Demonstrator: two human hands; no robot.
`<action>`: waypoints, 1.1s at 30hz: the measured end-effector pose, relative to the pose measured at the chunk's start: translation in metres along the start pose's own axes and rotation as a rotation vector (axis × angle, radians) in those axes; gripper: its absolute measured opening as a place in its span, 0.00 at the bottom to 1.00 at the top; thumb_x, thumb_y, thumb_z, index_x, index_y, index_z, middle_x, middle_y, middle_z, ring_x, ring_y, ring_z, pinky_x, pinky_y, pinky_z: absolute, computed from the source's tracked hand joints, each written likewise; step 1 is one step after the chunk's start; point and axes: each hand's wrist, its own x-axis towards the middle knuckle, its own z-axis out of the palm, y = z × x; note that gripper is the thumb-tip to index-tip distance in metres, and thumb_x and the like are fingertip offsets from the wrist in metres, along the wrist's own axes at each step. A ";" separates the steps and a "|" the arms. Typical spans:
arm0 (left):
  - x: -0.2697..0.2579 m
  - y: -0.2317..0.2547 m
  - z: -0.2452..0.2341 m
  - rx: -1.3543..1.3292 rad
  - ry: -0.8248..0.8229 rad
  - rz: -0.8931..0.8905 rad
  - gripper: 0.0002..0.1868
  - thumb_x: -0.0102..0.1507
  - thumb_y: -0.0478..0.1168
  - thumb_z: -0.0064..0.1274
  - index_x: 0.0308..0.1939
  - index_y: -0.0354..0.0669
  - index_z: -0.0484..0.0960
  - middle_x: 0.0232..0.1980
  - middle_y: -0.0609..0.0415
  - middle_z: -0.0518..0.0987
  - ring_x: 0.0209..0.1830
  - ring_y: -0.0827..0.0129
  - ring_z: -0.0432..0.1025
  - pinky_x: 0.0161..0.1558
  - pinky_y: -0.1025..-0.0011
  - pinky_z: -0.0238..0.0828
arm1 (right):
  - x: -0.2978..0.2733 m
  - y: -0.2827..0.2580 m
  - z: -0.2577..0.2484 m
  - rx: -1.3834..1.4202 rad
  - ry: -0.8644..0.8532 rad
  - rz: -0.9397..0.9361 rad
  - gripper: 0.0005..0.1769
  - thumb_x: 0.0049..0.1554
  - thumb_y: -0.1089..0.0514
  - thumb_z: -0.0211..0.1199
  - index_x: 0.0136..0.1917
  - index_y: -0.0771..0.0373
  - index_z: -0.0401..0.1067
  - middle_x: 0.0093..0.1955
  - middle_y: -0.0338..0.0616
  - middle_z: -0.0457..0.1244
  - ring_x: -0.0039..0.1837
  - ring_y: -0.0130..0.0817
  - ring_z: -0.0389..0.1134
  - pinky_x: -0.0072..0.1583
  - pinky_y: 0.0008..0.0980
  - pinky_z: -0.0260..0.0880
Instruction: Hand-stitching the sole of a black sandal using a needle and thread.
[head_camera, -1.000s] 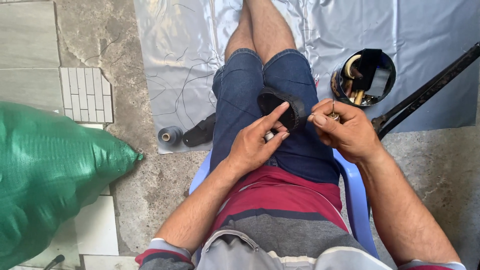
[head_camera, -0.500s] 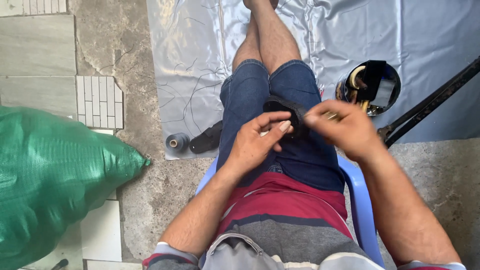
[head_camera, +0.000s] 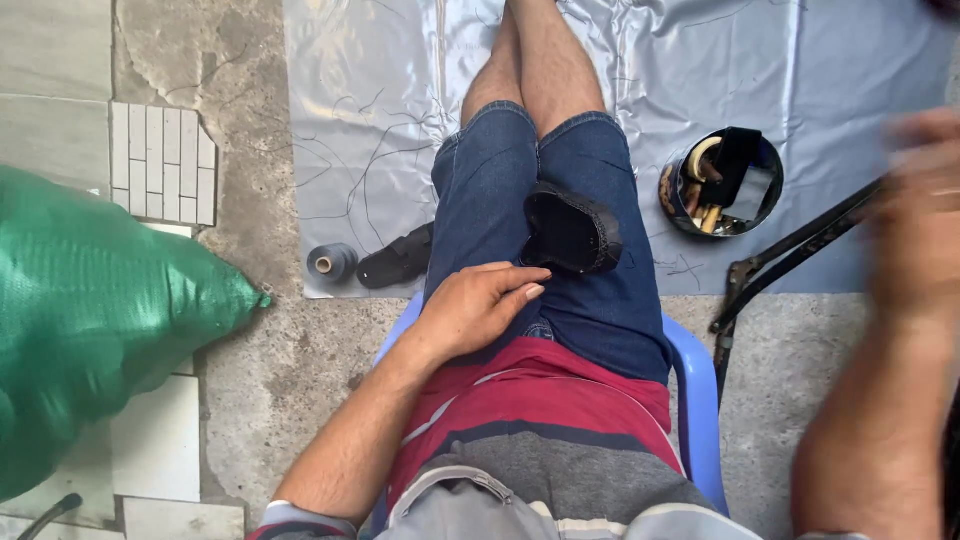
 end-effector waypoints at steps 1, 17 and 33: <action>0.000 0.000 0.000 0.003 -0.001 -0.002 0.17 0.62 0.49 0.37 0.51 0.55 0.76 0.42 0.61 0.78 0.41 0.65 0.73 0.43 0.69 0.66 | 0.000 -0.029 0.019 0.003 0.001 0.001 0.17 0.69 0.68 0.38 0.67 0.81 0.58 0.52 0.60 0.54 0.46 0.41 0.54 0.49 0.36 0.55; -0.006 0.046 -0.033 -1.179 -0.168 0.505 0.07 0.60 0.33 0.48 0.37 0.35 0.80 0.64 0.33 0.62 0.50 0.59 0.68 0.52 0.65 0.65 | -0.002 -0.083 0.086 0.392 -0.502 0.289 0.05 0.50 0.58 0.63 0.42 0.57 0.75 0.22 0.38 0.59 0.30 0.26 0.57 0.34 0.26 0.58; 0.054 -0.012 0.027 -0.259 0.370 0.245 0.15 0.60 0.48 0.52 0.52 0.63 0.75 0.24 0.58 0.76 0.24 0.71 0.72 0.27 0.76 0.68 | 0.006 -0.084 0.082 0.327 -0.534 0.315 0.04 0.48 0.57 0.65 0.38 0.58 0.76 0.19 0.44 0.58 0.29 0.27 0.58 0.33 0.29 0.56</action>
